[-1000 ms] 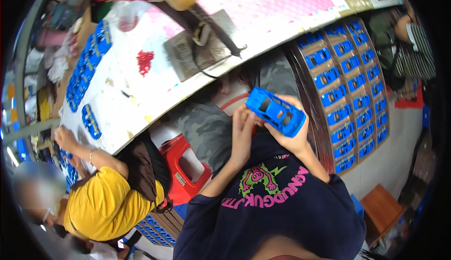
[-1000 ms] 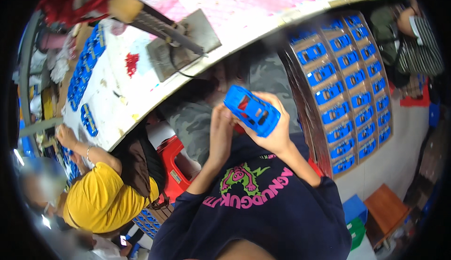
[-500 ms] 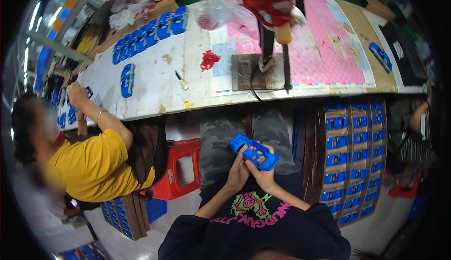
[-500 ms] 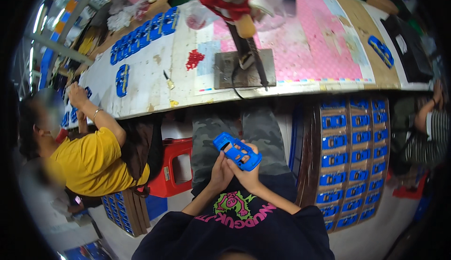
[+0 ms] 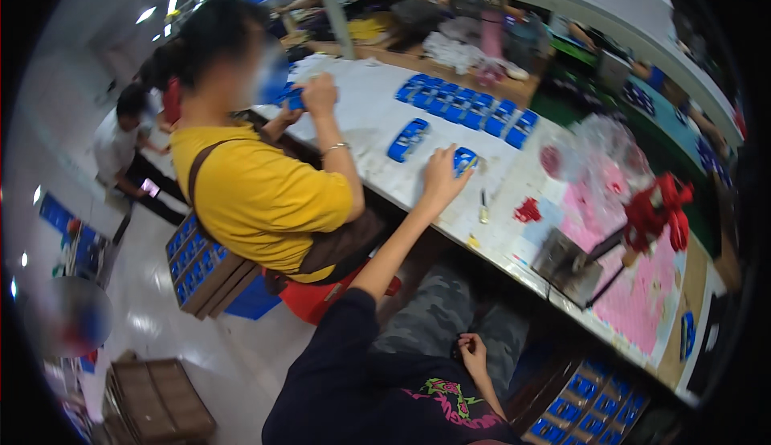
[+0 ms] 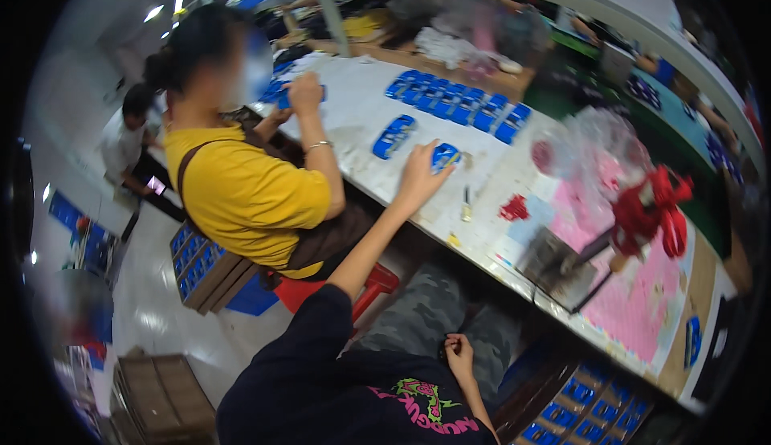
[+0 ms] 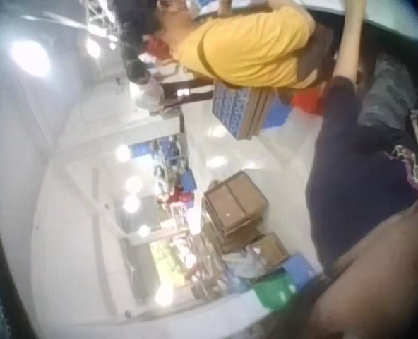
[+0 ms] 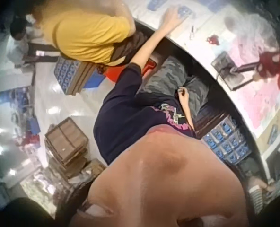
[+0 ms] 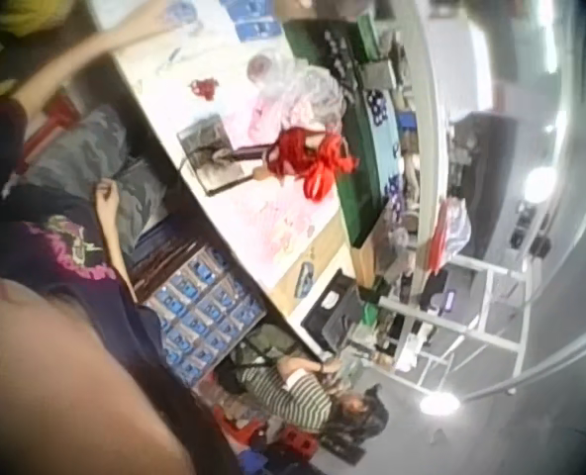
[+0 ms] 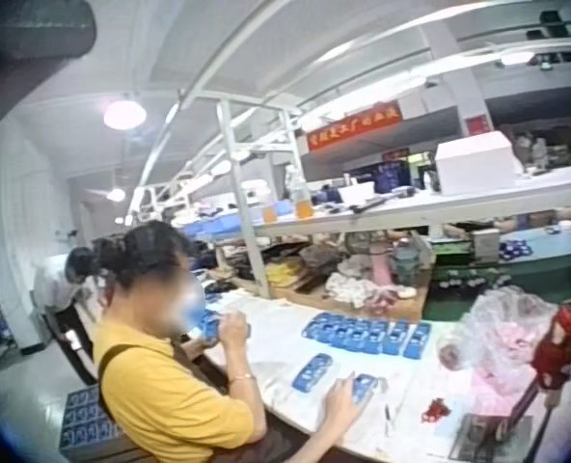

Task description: The person assembles blue plastic toy car bodies by inserting small red plastic pieces into designated slots. They use a soldering iron to heat the plastic around the inserted pieces to secure them in place. The person handles the toy bodies one at a time, repeating the process of insertion and heating for multiple units.

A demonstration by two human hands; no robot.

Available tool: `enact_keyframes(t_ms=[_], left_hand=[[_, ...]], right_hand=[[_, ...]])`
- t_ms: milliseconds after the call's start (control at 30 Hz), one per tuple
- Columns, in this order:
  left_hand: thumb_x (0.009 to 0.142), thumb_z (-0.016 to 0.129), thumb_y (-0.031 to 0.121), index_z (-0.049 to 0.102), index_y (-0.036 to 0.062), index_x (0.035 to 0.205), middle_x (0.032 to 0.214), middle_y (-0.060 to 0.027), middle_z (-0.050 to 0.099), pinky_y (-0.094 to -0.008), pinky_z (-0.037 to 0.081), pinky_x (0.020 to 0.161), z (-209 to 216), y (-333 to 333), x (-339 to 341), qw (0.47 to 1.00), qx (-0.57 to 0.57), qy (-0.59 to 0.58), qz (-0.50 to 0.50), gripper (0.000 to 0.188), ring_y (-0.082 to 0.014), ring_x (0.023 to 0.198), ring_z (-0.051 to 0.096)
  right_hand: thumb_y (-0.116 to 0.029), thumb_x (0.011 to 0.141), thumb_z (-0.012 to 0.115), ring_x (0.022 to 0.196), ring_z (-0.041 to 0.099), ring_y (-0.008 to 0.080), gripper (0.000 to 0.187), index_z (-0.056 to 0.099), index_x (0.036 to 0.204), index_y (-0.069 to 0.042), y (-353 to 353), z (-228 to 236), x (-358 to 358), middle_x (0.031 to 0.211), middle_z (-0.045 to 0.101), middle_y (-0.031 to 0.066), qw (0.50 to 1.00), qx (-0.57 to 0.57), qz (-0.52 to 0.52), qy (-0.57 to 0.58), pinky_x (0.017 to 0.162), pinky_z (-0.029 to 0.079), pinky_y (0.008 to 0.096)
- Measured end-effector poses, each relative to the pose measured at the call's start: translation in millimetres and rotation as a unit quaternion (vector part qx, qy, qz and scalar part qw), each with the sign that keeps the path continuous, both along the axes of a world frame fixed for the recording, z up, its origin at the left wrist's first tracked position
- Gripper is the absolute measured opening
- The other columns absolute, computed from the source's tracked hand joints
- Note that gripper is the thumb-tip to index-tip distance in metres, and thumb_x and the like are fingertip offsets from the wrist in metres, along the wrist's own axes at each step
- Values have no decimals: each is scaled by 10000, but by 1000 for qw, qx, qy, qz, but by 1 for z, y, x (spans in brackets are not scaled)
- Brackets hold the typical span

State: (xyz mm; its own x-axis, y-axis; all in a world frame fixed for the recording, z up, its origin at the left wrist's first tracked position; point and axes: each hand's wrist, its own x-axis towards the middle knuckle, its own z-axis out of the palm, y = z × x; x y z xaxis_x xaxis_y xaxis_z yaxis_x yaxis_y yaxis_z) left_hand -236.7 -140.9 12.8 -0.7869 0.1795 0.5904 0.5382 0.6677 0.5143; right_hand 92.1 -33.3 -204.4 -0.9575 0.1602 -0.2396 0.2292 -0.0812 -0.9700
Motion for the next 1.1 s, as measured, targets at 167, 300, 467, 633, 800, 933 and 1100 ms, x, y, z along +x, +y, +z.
enact_keyframes(t_ms=[167, 300, 467, 633, 800, 933, 1100], left_hand=[[661, 647, 262, 440, 3, 1131, 907, -151, 486, -381, 390, 698, -30, -2, -50, 989, -106, 33, 100, 575, -292, 853, 469], [676, 629, 249, 438, 2, 1128, 947, -130, 475, -361, 360, 744, -33, 4, -48, 988, -85, 75, 105, 549, -268, 875, 449], [666, 626, 234, 455, 1, 1095, 952, -127, 479, -363, 354, 758, -32, 3, -47, 992, -54, 80, 87, 518, -268, 883, 445], [660, 608, 226, 467, 3, 1058, 937, -130, 488, -367, 354, 757, -32, 4, -46, 990, -56, 74, 103, 477, -275, 883, 447], [647, 615, 222, 477, 1, 1006, 884, -131, 494, -366, 361, 746, -32, 1, -48, 988, -45, 109, 103, 444, -275, 851, 455], [633, 626, 226, 480, 0, 960, 858, -127, 488, -353, 358, 756, -31, 10, -48, 988, -55, 111, 96, 423, -266, 844, 454], [632, 632, 250, 481, 6, 938, 856, -118, 490, -349, 359, 760, -31, 3, -47, 982, -92, 119, 113, 420, -252, 844, 460]], right_hand=[[39, 715, 476, 663, 528, 85, 132, 524, 837, 27, -2, 2, -6, 717, 559, 37, 991, 111, 78, -17, 611, 419, 203], [-28, 696, 549, 611, 523, 103, 82, 543, 773, 1, -1, -7, -11, 649, 556, 32, 992, 105, 39, -62, 595, 420, 229], [-31, 740, 545, 600, 484, 89, 56, 491, 727, -25, -5, -19, -9, 657, 525, 22, 979, 134, 3, -156, 571, 399, 225], [-21, 751, 524, 585, 472, 85, 67, 464, 724, -32, -17, -39, 15, 651, 505, 13, 988, 95, -87, -90, 547, 387, 211], [-152, 828, 523, 621, 441, 58, 158, 525, 757, -11, -8, -30, 17, 654, 481, -23, 997, 33, -67, -23, 575, 369, 201], [-156, 851, 495, 540, 438, 47, 177, 540, 754, -15, -7, -14, 14, 609, 484, -21, 1000, -8, -23, 3, 500, 367, 191], [-142, 859, 475, 448, 422, 40, 181, 543, 743, -21, -26, 1, 19, 559, 479, -21, 997, -66, 30, 2, 422, 342, 184]])
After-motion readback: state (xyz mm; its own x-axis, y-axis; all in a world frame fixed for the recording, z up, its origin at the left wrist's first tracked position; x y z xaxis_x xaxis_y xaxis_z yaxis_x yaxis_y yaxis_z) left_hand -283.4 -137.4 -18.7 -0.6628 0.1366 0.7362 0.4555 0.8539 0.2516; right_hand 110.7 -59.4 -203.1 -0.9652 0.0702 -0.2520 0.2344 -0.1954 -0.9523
